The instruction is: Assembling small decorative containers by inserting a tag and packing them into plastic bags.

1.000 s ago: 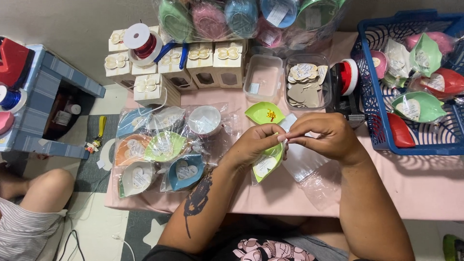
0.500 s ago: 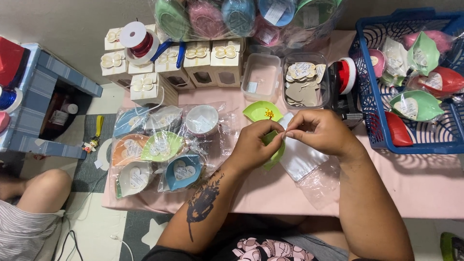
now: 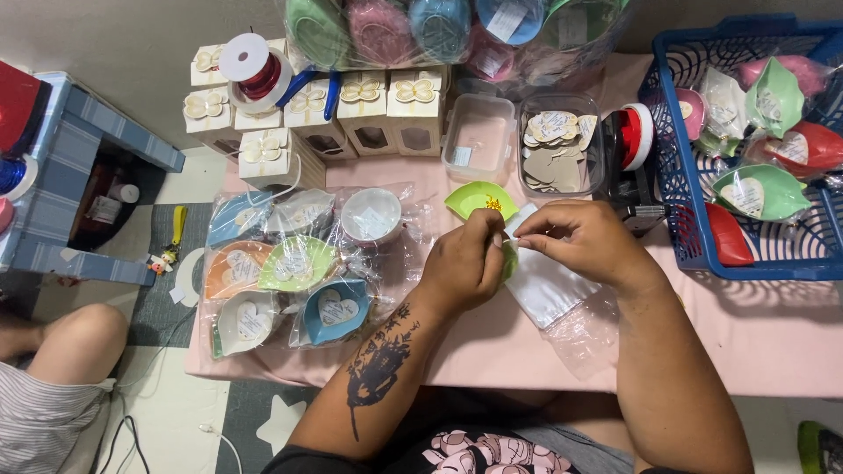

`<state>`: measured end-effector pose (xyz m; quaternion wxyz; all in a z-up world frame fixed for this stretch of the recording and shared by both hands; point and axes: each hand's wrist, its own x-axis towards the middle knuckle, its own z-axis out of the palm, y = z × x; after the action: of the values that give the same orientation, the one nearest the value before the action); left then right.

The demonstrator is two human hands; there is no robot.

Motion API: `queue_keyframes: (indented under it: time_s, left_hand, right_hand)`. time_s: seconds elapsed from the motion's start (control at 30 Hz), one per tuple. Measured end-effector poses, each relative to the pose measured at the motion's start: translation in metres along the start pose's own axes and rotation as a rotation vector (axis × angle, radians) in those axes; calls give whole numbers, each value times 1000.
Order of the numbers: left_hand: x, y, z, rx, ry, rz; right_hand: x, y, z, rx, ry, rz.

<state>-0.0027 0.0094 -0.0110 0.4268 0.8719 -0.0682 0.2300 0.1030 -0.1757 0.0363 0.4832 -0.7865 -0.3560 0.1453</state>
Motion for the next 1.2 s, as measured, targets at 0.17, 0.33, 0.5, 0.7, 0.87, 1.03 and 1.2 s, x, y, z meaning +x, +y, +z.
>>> queue_keyframes:
  time_s: [0.17,0.33,0.5,0.7,0.87,1.03,1.2]
  left_hand:
    - [2,-1,0,46,81,26]
    - [3,1,-1,-30,124,-19]
    - [4,3,-2,-201,125,-154]
    - [1,-5,2,-256,139,-219]
    - [0,-4,7,-193,132,-211]
    - [-3,-5,10,-176,122,-169]
    - [-2,3,8,-21,33,-152]
  right_hand:
    - [3,7,-2,-22,-19,-18]
    - [1,13,-4,-32,-24,-20]
    - [-1,24,-8,1,62,-103]
    - [-3,23,-6,48,202,-143]
    - [-1,5,-8,-34,346,-259]
    - [-23,-8,-31,-180,571,-357]
    - [-70,1,-84,-525,911,-340]
